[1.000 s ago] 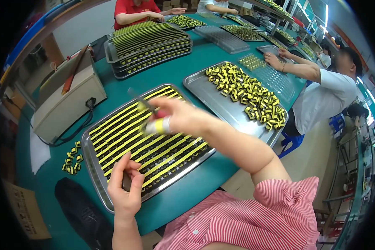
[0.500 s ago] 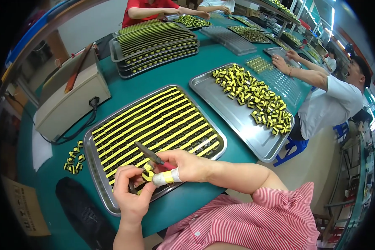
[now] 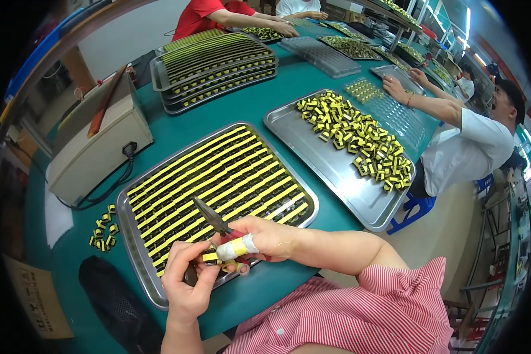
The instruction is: The person trims yellow electronic components with pliers, then arranges them on a metal tray.
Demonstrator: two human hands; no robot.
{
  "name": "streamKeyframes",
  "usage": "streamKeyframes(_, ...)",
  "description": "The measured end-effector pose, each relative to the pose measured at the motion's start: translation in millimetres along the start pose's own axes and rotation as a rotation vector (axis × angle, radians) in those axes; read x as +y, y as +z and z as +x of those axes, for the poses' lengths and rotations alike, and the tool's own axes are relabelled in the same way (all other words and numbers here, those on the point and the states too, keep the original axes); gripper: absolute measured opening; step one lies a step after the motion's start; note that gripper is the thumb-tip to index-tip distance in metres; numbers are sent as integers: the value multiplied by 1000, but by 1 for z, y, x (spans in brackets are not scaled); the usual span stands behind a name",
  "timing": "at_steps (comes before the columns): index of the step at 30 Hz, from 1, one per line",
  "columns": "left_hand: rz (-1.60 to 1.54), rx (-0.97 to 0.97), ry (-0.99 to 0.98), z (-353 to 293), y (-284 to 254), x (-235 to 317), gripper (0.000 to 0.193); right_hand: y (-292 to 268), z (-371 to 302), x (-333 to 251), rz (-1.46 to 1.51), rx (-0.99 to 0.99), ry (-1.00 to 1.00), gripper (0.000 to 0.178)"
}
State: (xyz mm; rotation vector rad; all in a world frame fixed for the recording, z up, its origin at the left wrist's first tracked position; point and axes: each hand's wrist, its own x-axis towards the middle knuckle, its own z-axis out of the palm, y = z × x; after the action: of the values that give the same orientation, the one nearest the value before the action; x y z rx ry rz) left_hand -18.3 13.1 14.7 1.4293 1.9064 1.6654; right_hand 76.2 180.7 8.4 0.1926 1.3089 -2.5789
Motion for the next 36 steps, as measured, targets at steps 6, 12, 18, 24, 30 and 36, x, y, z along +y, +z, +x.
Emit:
streamKeyframes(6, -338, 141, -221, -3, 0, -5, 27, 5, -5, -5, 80, 160, -152, 21)
streamKeyframes(12, -422, 269, -353, -5, -3, 0, 33, 11, -8, -22, -195, 311, -174, 22)
streamKeyframes(18, -286, 259, -278, 5, -2, 2, 35, 10, -10, -21, -1252, 715, -602, 42)
streamKeyframes(24, -333, 261, -266, 2, -4, -11, 33, 5, -3, -12, -1469, 707, -644, 42)
streamKeyframes(30, -344, 276, -256, 1, -3, -16, 33, 8, -5, -11, -1529, 717, -693, 41)
streamKeyframes(36, -329, 280, -269, 2, -3, -18, 33, 5, -7, -11, -1583, 702, -720, 39)
